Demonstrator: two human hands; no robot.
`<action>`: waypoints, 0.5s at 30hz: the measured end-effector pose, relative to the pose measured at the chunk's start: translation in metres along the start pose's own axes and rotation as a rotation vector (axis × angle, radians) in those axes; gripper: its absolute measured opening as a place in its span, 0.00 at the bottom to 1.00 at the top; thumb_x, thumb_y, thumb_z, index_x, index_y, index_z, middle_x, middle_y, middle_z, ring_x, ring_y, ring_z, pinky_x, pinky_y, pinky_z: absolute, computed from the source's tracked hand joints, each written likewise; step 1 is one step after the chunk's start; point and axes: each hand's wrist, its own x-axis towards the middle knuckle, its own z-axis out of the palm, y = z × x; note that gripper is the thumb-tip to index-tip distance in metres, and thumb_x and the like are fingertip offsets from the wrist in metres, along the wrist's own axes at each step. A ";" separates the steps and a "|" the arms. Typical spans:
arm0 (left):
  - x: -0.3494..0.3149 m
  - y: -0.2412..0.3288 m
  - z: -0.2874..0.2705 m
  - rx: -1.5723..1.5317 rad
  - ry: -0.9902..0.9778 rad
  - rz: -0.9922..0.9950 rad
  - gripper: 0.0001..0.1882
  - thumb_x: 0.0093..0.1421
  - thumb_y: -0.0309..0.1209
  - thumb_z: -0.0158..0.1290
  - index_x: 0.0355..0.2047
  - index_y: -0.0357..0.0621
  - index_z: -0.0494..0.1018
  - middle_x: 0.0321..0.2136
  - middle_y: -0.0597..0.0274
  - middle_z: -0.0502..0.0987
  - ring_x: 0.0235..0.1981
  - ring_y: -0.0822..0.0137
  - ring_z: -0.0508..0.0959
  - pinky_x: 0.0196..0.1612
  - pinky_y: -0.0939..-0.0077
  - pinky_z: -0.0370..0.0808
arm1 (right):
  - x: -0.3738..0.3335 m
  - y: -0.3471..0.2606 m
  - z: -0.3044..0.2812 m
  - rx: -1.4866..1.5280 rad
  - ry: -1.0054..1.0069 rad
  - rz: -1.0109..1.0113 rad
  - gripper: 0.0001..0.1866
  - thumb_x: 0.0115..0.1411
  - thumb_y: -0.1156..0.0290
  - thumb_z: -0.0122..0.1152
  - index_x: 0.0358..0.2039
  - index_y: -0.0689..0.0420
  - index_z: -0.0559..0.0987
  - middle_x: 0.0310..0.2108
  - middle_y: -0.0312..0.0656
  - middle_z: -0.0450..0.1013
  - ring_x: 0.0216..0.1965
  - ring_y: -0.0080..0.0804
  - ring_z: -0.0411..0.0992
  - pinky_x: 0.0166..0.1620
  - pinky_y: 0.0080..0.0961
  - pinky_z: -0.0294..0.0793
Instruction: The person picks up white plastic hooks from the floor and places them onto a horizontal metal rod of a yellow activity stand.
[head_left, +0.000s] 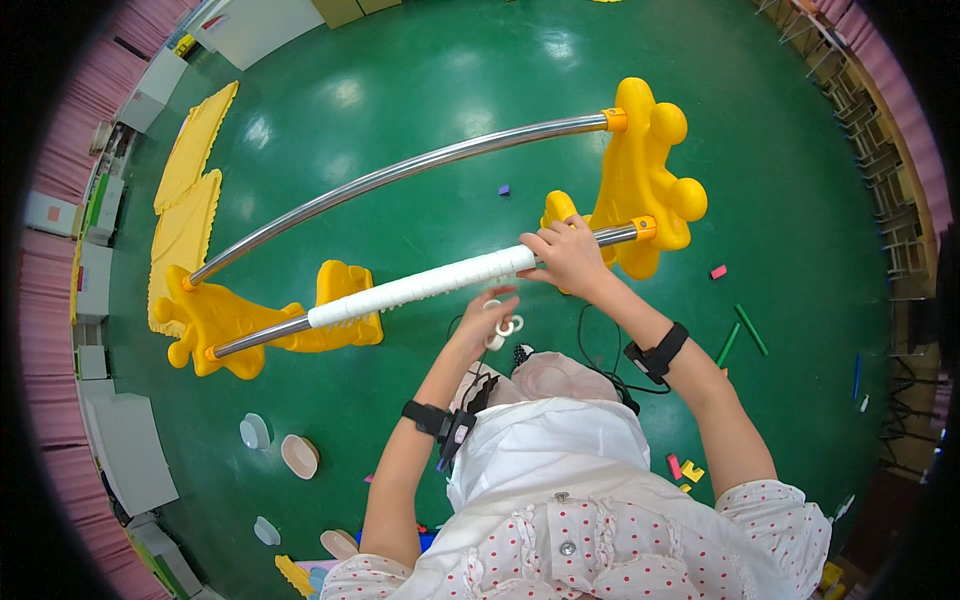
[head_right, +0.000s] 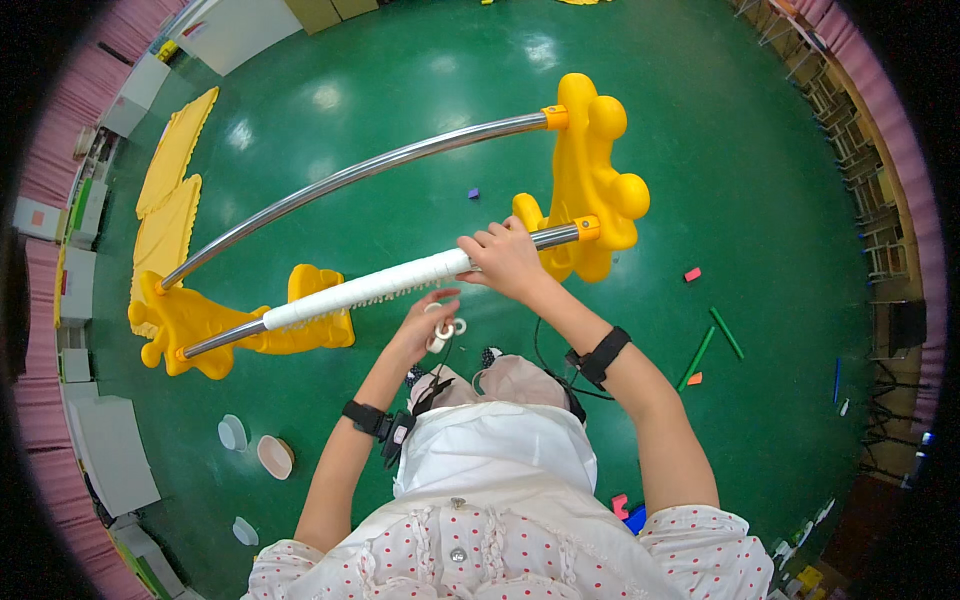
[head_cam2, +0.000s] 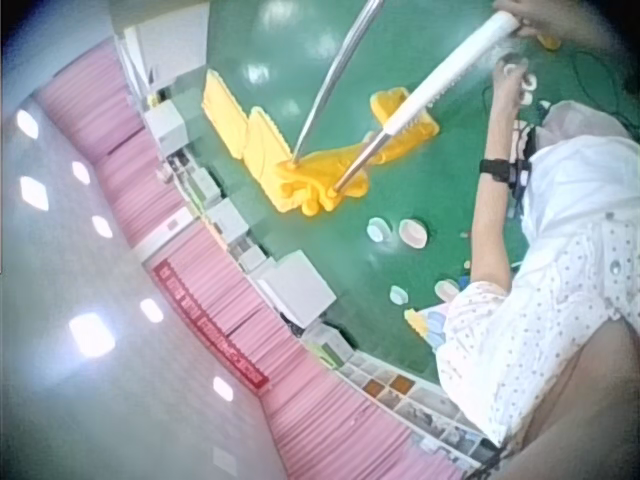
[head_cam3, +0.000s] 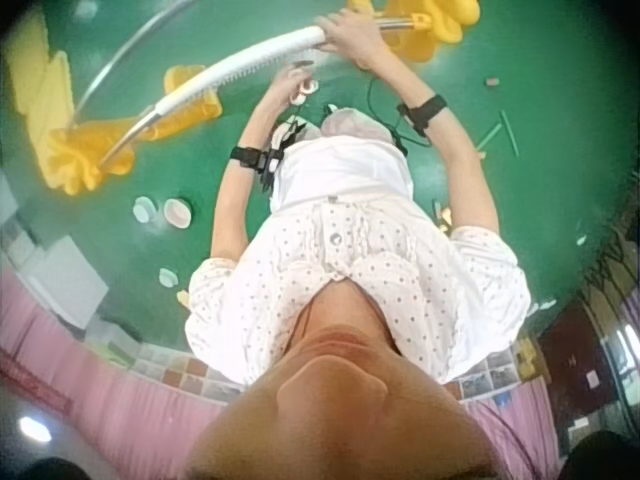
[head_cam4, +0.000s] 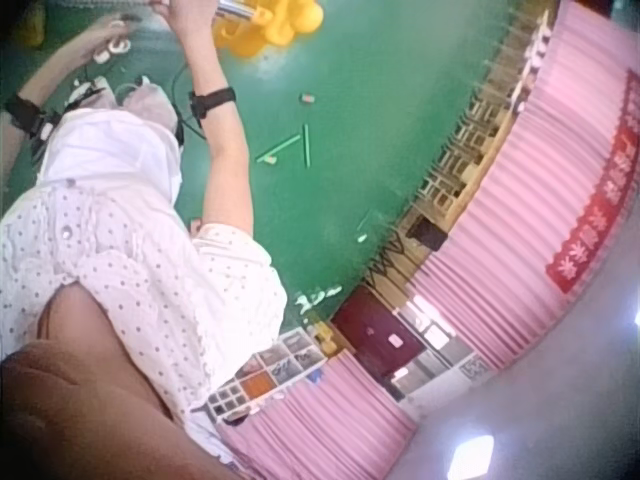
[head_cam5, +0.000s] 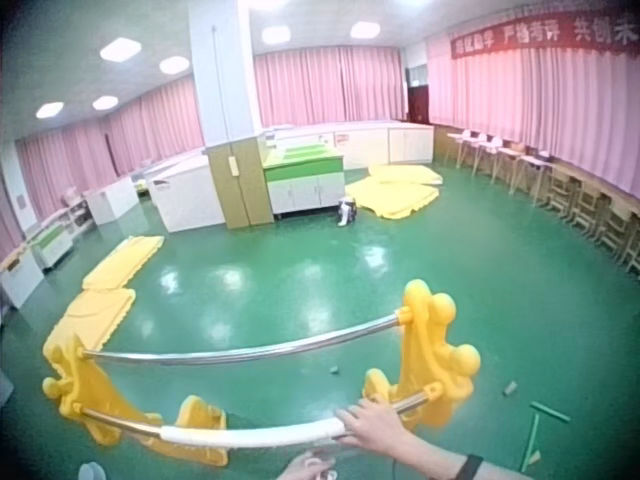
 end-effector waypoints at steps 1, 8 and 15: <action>-0.005 0.000 -0.001 0.153 0.004 -0.064 0.22 0.52 0.35 0.54 0.46 0.44 0.62 0.16 0.70 0.68 0.12 0.80 0.65 0.12 0.88 0.57 | -0.001 -0.002 -0.001 -0.005 -0.053 0.049 0.25 0.39 0.51 0.64 0.37 0.50 0.71 0.26 0.32 0.71 0.32 0.30 0.69 0.38 0.32 0.62; -0.037 0.010 0.001 -0.035 -0.024 0.091 0.20 0.52 0.29 0.52 0.44 0.42 0.60 0.25 0.67 0.70 0.19 0.80 0.68 0.15 0.89 0.59 | -0.011 -0.033 -0.030 0.120 -0.075 0.105 0.37 0.35 0.64 0.69 0.48 0.51 0.64 0.47 0.39 0.62 0.48 0.34 0.61 0.51 0.47 0.55; -0.001 0.003 -0.017 -0.449 0.157 0.074 0.12 0.54 0.27 0.47 0.40 0.44 0.63 0.25 0.68 0.68 0.19 0.76 0.69 0.15 0.84 0.63 | 0.023 -0.031 -0.014 0.316 -0.140 -0.026 0.31 0.37 0.70 0.67 0.45 0.54 0.66 0.41 0.41 0.67 0.43 0.37 0.67 0.44 0.36 0.65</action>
